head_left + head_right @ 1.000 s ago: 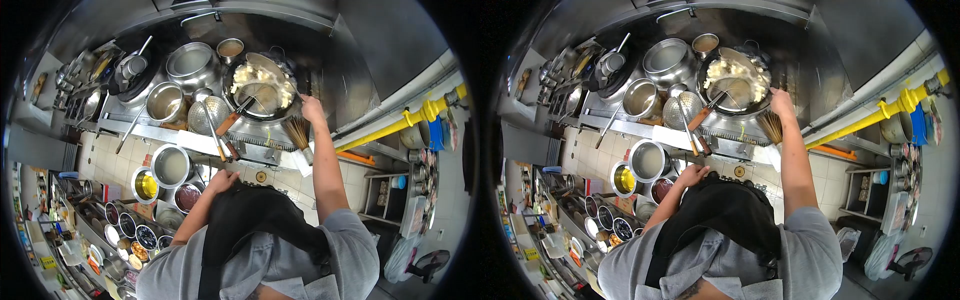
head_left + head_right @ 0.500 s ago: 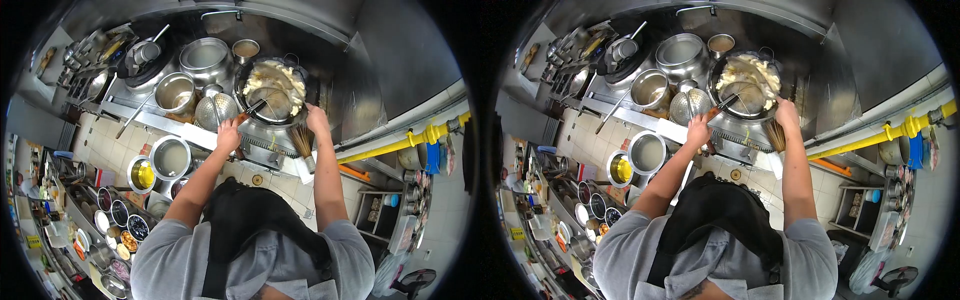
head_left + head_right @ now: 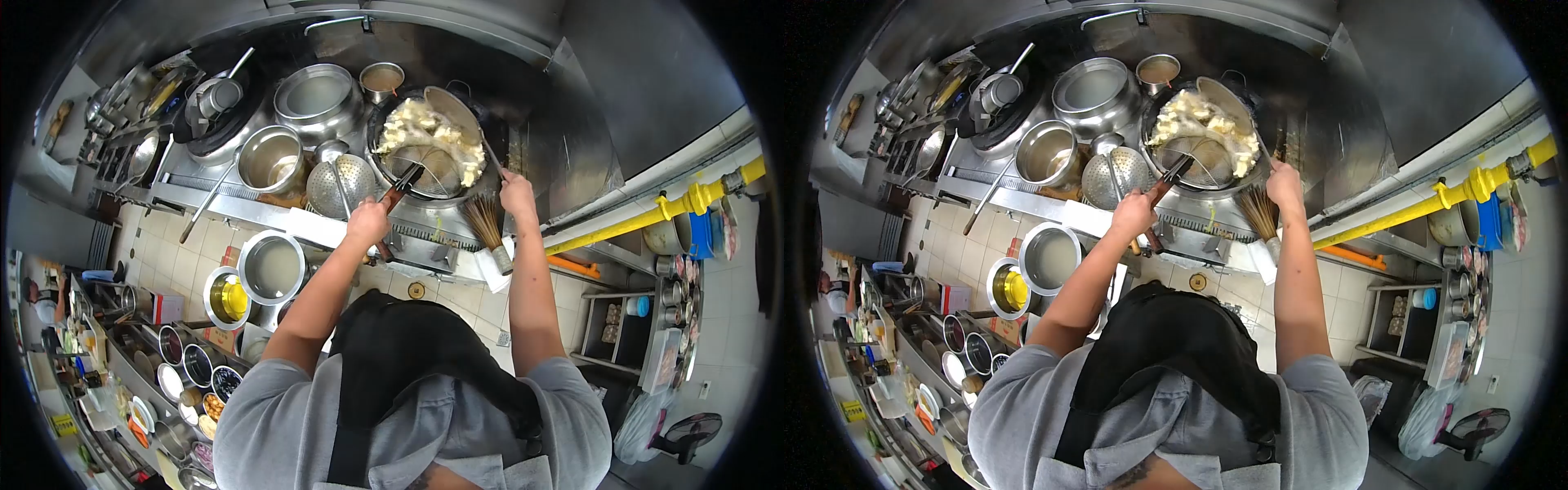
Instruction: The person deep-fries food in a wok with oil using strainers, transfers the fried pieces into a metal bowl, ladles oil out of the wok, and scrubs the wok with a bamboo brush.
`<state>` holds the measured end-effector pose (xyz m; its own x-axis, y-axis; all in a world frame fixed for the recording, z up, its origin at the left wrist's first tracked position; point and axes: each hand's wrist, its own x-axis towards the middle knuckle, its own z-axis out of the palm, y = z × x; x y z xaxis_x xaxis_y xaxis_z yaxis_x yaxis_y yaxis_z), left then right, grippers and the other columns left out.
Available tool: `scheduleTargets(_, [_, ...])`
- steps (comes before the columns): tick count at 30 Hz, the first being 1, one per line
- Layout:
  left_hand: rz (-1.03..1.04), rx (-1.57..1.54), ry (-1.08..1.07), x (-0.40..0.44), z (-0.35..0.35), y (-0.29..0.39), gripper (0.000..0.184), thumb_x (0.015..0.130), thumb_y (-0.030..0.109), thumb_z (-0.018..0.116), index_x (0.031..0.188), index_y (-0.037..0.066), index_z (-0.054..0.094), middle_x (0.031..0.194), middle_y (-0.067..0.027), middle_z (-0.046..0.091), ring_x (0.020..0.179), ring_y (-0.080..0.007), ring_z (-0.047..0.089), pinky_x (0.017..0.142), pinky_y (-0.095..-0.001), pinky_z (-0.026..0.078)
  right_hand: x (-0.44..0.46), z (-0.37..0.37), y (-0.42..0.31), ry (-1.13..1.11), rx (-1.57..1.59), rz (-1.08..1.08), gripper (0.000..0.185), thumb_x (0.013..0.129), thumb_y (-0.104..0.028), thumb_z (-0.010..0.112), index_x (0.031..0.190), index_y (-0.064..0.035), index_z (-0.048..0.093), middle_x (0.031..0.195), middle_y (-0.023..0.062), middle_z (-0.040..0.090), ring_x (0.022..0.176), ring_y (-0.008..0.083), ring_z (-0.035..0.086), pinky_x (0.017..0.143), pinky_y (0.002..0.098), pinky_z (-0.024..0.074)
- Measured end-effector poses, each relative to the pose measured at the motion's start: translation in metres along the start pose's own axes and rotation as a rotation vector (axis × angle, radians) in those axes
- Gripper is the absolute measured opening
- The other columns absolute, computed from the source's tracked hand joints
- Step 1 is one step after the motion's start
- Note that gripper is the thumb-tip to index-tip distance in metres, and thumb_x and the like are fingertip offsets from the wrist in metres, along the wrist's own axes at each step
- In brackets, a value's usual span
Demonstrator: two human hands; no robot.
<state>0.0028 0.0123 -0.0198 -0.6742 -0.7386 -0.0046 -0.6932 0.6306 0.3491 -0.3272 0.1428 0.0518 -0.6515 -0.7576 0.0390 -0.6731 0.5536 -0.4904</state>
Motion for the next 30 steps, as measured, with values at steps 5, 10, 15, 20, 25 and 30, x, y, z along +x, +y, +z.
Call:
scheduleTargets(5, [-0.031, 0.012, -0.081, 0.002, -0.016, 0.013, 0.048, 0.076, 0.012, 0.068, 0.124, 0.008, 0.064, 0.106, -0.0263, 0.065, 0.098, -0.0418, 0.067, 0.088, -0.0479, 0.055, -0.043, -0.027, -0.011, 0.067, -0.013, 0.026, 0.039, 0.092, -0.011, 0.056, 0.130, -0.0090, 0.063, 0.115, 0.0264, 0.066, 0.108, 0.0423, 0.063, 0.094, 0.0468, 0.0515])
scheduleTargets(10, [-0.035, 0.010, -0.123, 0.000, -0.021, 0.023, 0.044, 0.075, 0.013, 0.068, 0.118, 0.005, 0.065, 0.108, -0.0262, 0.065, 0.098, -0.0409, 0.068, 0.088, -0.0469, 0.056, -0.021, 0.043, 0.021, -0.068, 0.037, -0.006, 0.043, 0.090, -0.004, 0.050, 0.130, -0.0107, 0.065, 0.112, 0.0272, 0.066, 0.110, 0.0427, 0.062, 0.096, 0.0463, 0.0495])
scheduleTargets(15, [-0.043, 0.022, -0.107, -0.002, -0.023, 0.022, 0.046, 0.075, 0.014, 0.069, 0.119, 0.006, 0.063, 0.107, -0.0253, 0.066, 0.099, -0.0410, 0.068, 0.088, -0.0471, 0.056, -0.047, -0.010, -0.014, -0.005, -0.021, 0.049, 0.041, 0.094, -0.005, 0.049, 0.131, -0.0105, 0.064, 0.112, 0.0277, 0.067, 0.110, 0.0438, 0.062, 0.095, 0.0477, 0.0496])
scheduleTargets(20, [-0.044, 0.038, -0.113, -0.002, -0.021, 0.023, 0.047, 0.075, 0.017, 0.073, 0.120, 0.006, 0.063, 0.106, -0.0247, 0.066, 0.099, -0.0407, 0.068, 0.088, -0.0471, 0.056, -0.045, 0.016, 0.002, -0.050, 0.001, -0.027, 0.044, 0.090, -0.001, 0.048, 0.131, -0.0094, 0.064, 0.112, 0.0293, 0.066, 0.109, 0.0449, 0.062, 0.097, 0.0487, 0.0492])
scheduleTargets(25, [-0.036, 0.027, -0.100, -0.002, -0.024, 0.026, 0.046, 0.074, 0.017, 0.074, 0.118, 0.006, 0.063, 0.105, -0.0244, 0.067, 0.099, -0.0403, 0.068, 0.088, -0.0468, 0.056, -0.035, 0.016, -0.007, 0.013, 0.010, 0.002, 0.038, 0.093, -0.008, 0.053, 0.129, -0.0085, 0.065, 0.106, 0.0299, 0.066, 0.104, 0.0460, 0.063, 0.092, 0.0489, 0.0502])
scheduleTargets(30, [-0.025, 0.018, -0.082, -0.004, -0.024, 0.024, 0.045, 0.075, 0.017, 0.074, 0.117, 0.006, 0.064, 0.105, -0.0250, 0.066, 0.098, -0.0404, 0.068, 0.087, -0.0471, 0.056, -0.077, -0.031, -0.030, 0.060, 0.077, 0.048, 0.051, 0.089, 0.000, 0.045, 0.136, -0.0129, 0.060, 0.110, 0.0291, 0.067, 0.107, 0.0439, 0.064, 0.094, 0.0489, 0.0505])
